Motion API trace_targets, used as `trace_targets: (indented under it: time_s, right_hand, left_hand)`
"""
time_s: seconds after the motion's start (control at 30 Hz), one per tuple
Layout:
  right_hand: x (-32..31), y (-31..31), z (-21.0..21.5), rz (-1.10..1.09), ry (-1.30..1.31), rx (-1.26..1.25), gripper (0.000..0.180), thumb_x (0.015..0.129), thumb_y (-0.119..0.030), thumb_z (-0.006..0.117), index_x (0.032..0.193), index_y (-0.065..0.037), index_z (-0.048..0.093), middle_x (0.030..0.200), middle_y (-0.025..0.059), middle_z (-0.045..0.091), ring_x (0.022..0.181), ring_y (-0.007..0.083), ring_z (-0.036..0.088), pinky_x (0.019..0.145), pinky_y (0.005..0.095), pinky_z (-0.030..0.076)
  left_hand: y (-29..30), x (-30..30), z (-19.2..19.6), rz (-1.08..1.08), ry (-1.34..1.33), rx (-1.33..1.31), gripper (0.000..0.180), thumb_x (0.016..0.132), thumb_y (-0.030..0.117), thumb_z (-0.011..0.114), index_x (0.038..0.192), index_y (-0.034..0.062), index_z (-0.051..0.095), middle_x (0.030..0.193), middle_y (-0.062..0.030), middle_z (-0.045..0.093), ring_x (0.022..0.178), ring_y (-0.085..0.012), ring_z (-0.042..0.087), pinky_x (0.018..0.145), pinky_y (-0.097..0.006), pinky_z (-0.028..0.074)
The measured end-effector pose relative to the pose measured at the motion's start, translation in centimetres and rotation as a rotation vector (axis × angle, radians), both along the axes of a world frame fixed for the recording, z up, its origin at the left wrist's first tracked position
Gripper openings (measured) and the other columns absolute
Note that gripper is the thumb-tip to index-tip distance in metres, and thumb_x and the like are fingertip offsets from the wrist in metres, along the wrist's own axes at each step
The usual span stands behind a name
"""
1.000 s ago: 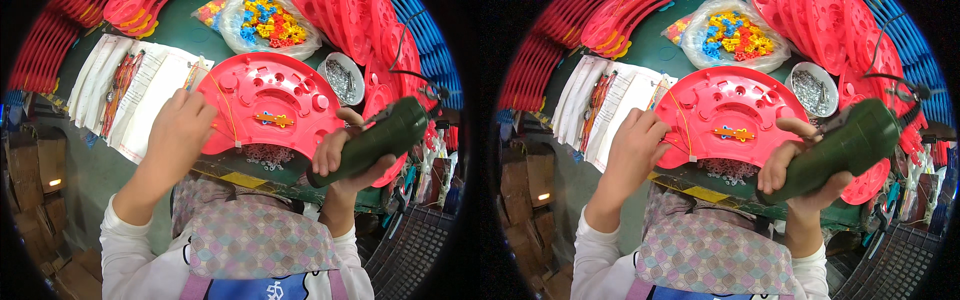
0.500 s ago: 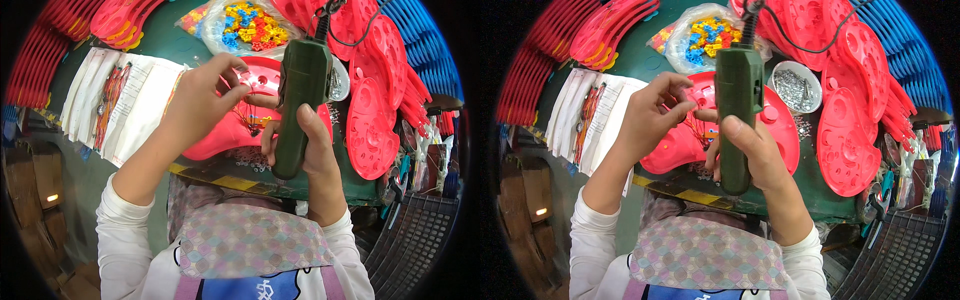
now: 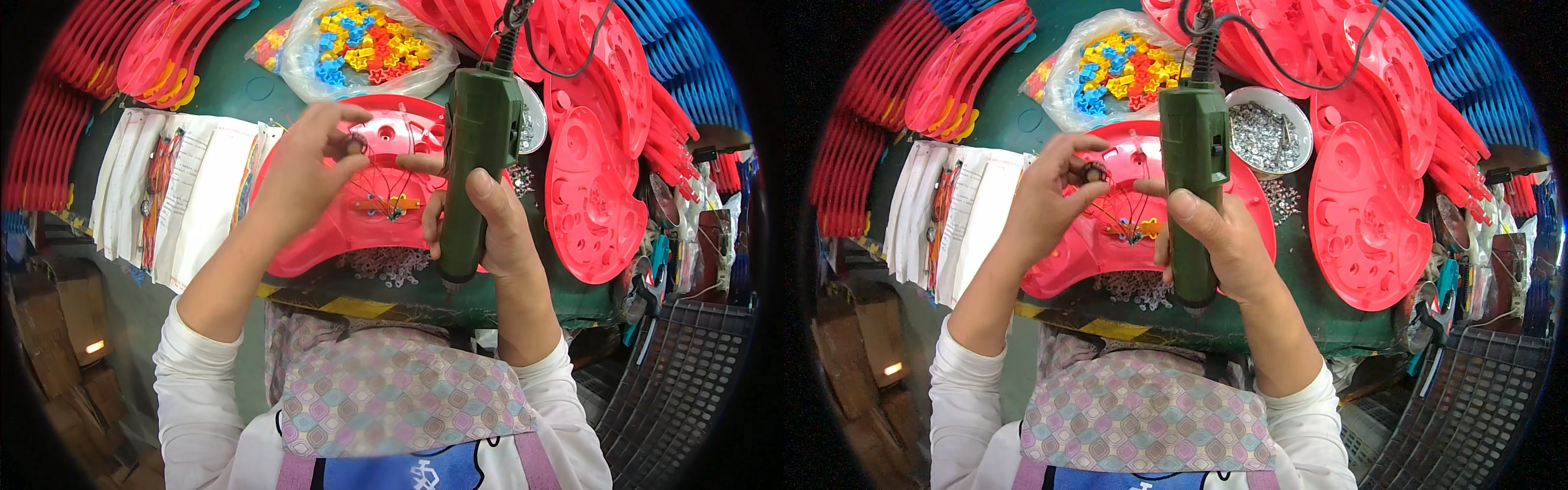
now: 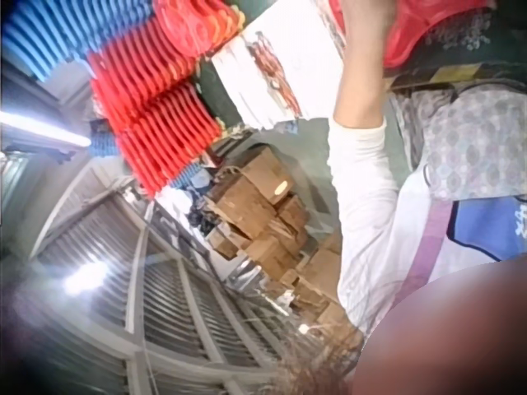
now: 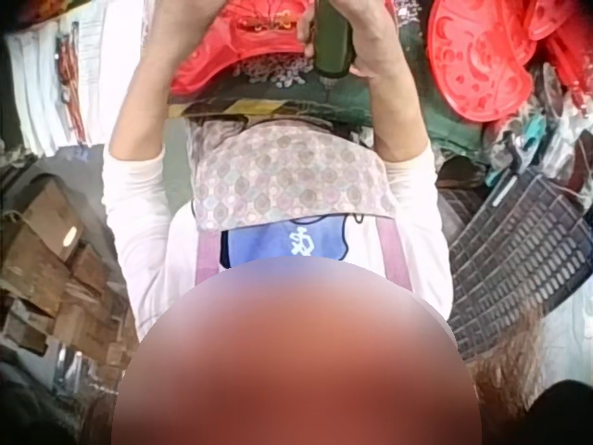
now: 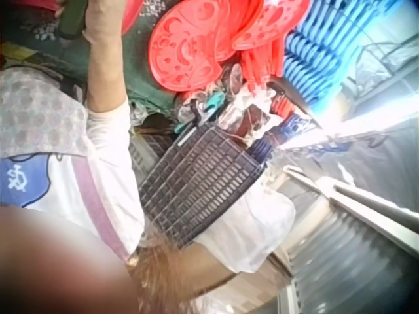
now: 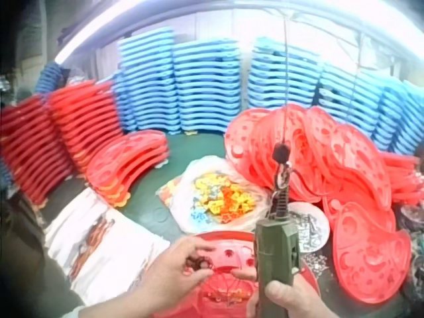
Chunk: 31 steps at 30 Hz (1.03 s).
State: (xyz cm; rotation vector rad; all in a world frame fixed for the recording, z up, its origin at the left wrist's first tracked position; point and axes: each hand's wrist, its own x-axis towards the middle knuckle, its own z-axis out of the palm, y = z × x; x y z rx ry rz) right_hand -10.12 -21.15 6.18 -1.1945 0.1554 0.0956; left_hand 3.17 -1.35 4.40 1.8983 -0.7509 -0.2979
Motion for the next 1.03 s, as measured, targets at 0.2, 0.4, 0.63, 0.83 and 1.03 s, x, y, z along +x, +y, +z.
trace_targets:
  time_s: [0.2, 0.4, 0.63, 0.83, 1.03]
  right_hand:
    - [0.0, 0.9, 0.0, 0.033, -0.075, 0.173, 0.082, 0.094, -0.058, 0.063, 0.138, 0.009, 0.049, 0.074, 0.0152, 0.067, 0.057, 0.0177, 0.065, 0.050, 0.0284, 0.052]
    - [0.1, 0.5, 0.2, -0.013, -0.021, 0.026, 0.090, 0.093, -0.061, 0.065, 0.144, 0.011, 0.046, 0.104, 0.0218, 0.069, 0.061, 0.0198, 0.067, 0.052, 0.0300, 0.053]
    - [0.7, -0.5, 0.6, -0.220, -0.066, 0.007, 0.089, 0.095, -0.059, 0.065, 0.145, 0.011, 0.045, 0.136, 0.0223, 0.059, 0.072, 0.0221, 0.071, 0.054, 0.0318, 0.056]
    - [-0.9, -2.8, 0.2, -0.398, -0.097, -0.005, 0.092, 0.095, -0.063, 0.063, 0.145, 0.011, 0.045, 0.114, 0.0228, 0.068, 0.064, 0.0208, 0.069, 0.053, 0.0308, 0.057]
    - [-2.4, -5.2, -0.9, -0.360, -0.148, 0.030, 0.079, 0.101, -0.060, 0.053, 0.148, 0.001, 0.037, 0.148, 0.0267, 0.050, 0.067, 0.0242, 0.071, 0.045, 0.0325, 0.061]
  left_hand:
    - [-0.2, 3.8, 1.6, -0.244, 0.211, 0.040, 0.026, 0.093, -0.002, 0.069, 0.118, 0.0002, 0.065, 0.103, -0.0025, 0.065, 0.091, -0.0088, 0.062, 0.084, -0.026, 0.053]
    - [-0.5, 5.4, 3.2, -0.429, 0.165, 0.135, 0.023, 0.093, -0.005, 0.067, 0.116, 0.0001, 0.068, 0.103, -0.0018, 0.065, 0.092, -0.0086, 0.060, 0.084, -0.025, 0.051]
    - [-1.7, 3.2, 2.3, -0.446, -0.044, -0.046, 0.027, 0.092, -0.005, 0.067, 0.118, 0.0023, 0.067, 0.100, -0.0027, 0.064, 0.092, -0.0112, 0.062, 0.084, -0.026, 0.052]
    - [-7.2, 2.0, -1.2, -0.255, -0.055, -0.019, 0.022, 0.092, 0.000, 0.067, 0.114, -0.0019, 0.063, 0.098, -0.0145, 0.071, 0.088, -0.0254, 0.070, 0.079, -0.035, 0.056]
    - [-9.3, 2.4, -3.9, -0.212, -0.470, 0.045, 0.026, 0.084, 0.006, 0.075, 0.109, 0.0013, 0.071, 0.107, -0.0149, 0.057, 0.106, -0.0318, 0.059, 0.095, -0.040, 0.051]
